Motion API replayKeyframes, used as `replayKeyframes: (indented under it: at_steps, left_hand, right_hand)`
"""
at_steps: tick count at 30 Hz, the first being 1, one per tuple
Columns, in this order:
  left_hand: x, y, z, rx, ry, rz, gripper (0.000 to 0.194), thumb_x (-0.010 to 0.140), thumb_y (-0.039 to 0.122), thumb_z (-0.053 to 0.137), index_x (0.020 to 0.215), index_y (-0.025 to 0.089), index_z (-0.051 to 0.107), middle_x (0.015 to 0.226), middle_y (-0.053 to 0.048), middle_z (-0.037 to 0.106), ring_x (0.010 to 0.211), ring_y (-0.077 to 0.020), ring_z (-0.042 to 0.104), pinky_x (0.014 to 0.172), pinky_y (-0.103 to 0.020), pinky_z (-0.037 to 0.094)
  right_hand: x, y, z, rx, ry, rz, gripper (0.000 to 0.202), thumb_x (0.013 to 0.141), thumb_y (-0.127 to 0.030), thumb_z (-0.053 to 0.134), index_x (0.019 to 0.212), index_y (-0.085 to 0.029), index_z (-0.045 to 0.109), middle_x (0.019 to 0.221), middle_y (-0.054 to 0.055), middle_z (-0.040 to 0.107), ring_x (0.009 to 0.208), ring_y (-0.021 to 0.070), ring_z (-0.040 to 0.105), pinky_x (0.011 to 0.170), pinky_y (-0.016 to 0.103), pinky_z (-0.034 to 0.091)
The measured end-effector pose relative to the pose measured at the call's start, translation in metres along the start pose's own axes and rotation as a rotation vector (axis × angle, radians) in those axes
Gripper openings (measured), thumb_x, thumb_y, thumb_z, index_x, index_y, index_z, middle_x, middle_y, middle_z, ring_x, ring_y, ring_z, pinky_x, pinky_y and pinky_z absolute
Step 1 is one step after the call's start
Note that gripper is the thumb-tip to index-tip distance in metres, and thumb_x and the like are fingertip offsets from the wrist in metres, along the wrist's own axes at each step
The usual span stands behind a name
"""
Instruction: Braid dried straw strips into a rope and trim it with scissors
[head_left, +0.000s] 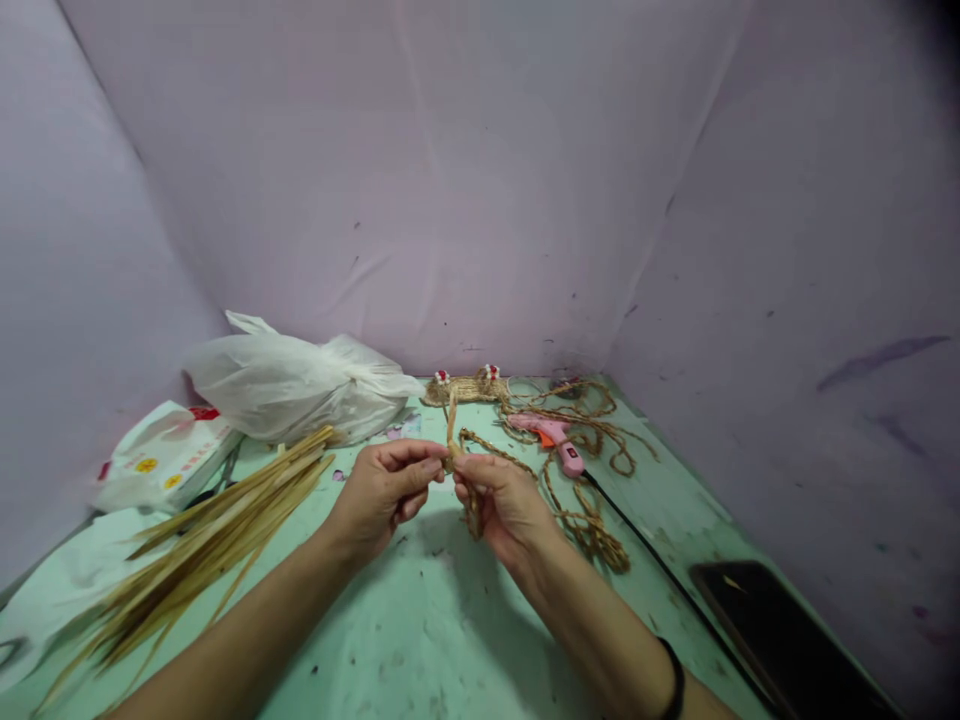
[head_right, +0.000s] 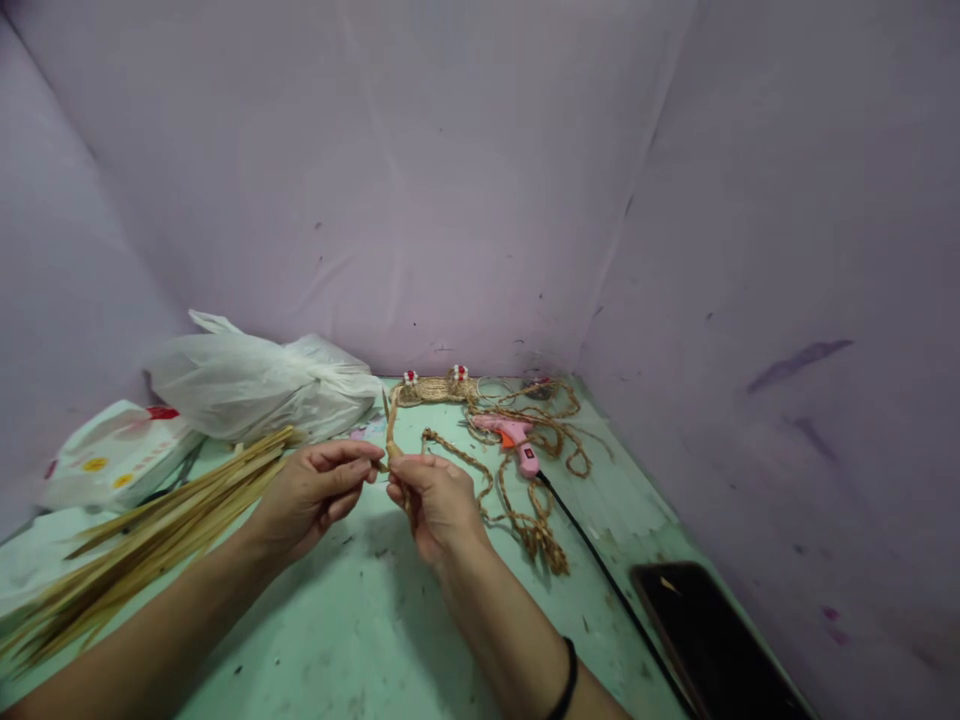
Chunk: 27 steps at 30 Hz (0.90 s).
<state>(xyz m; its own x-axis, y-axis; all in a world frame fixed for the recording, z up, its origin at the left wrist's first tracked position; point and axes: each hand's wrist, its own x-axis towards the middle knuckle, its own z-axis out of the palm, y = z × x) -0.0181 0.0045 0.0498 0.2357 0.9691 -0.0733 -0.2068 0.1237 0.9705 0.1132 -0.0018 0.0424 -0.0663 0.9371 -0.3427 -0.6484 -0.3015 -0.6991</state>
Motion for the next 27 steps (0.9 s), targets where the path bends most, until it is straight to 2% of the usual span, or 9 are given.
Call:
replayKeyframes:
  at_steps: [5, 9, 15, 19, 24, 27]
  left_hand:
    - [-0.001, -0.003, 0.005, 0.247, 0.056, 0.090, 0.023, 0.064, 0.032, 0.064, 0.076, 0.012, 0.065, 0.038, 0.006, 0.043, 0.035, -0.0040, 0.034, 0.036, -0.017, 0.024]
    - [-0.001, -0.001, 0.006, 0.397, 0.064, 0.131, 0.021, 0.064, 0.033, 0.062, 0.070, 0.013, 0.067, 0.041, 0.004, 0.048, 0.037, -0.0044, 0.035, 0.038, -0.018, 0.026]
    - [0.000, 0.004, 0.004, 0.466, 0.095, 0.101, 0.018, 0.059, 0.031, 0.064, 0.058, 0.013, 0.064, 0.037, 0.005, 0.045, 0.036, -0.0043, 0.033, 0.038, -0.018, 0.025]
    - [-0.001, 0.007, 0.004, 0.518, 0.125, 0.079, 0.016, 0.057, 0.028, 0.064, 0.054, 0.013, 0.063, 0.037, 0.004, 0.046, 0.038, -0.0048, 0.034, 0.040, -0.019, 0.026]
    - [-0.001, 0.006, 0.005, 0.561, 0.104, 0.100, 0.014, 0.056, 0.026, 0.064, 0.057, 0.013, 0.063, 0.044, 0.003, 0.049, 0.043, -0.0063, 0.038, 0.043, -0.020, 0.029]
    - [-0.001, 0.003, 0.006, 0.591, 0.114, 0.090, 0.013, 0.055, 0.025, 0.063, 0.056, 0.012, 0.062, 0.044, 0.003, 0.049, 0.044, -0.0064, 0.037, 0.044, -0.020, 0.029]
  right_hand:
    - [0.001, 0.003, -0.001, 0.009, 0.040, -0.029, 0.020, 0.045, -0.009, 0.070, 0.048, -0.014, 0.052, 0.046, -0.002, 0.057, 0.043, 0.0073, 0.052, 0.047, 0.019, 0.045]
    - [0.002, 0.004, -0.002, 0.019, 0.044, -0.119, 0.024, 0.043, -0.007, 0.073, 0.058, -0.015, 0.057, 0.053, -0.002, 0.060, 0.049, 0.0095, 0.057, 0.053, 0.023, 0.049]
    - [0.002, 0.003, 0.000, -0.036, -0.053, -0.069, 0.020, 0.042, -0.009, 0.072, 0.060, -0.010, 0.063, 0.061, 0.004, 0.066, 0.056, 0.0107, 0.060, 0.059, 0.022, 0.051]
    - [0.002, 0.005, -0.002, -0.044, -0.009, -0.082, 0.022, 0.041, -0.011, 0.074, 0.059, -0.012, 0.061, 0.060, 0.003, 0.066, 0.054, 0.0108, 0.060, 0.056, 0.023, 0.051]
    - [0.002, 0.003, -0.005, -0.151, 0.088, -0.066, 0.024, 0.045, -0.018, 0.076, 0.063, -0.013, 0.061, 0.049, -0.001, 0.059, 0.045, 0.0095, 0.055, 0.044, 0.021, 0.047]
    - [0.002, 0.002, -0.003, -0.132, 0.058, -0.082, 0.023, 0.044, -0.018, 0.076, 0.061, -0.013, 0.060, 0.050, -0.001, 0.059, 0.045, 0.0086, 0.055, 0.045, 0.021, 0.048]
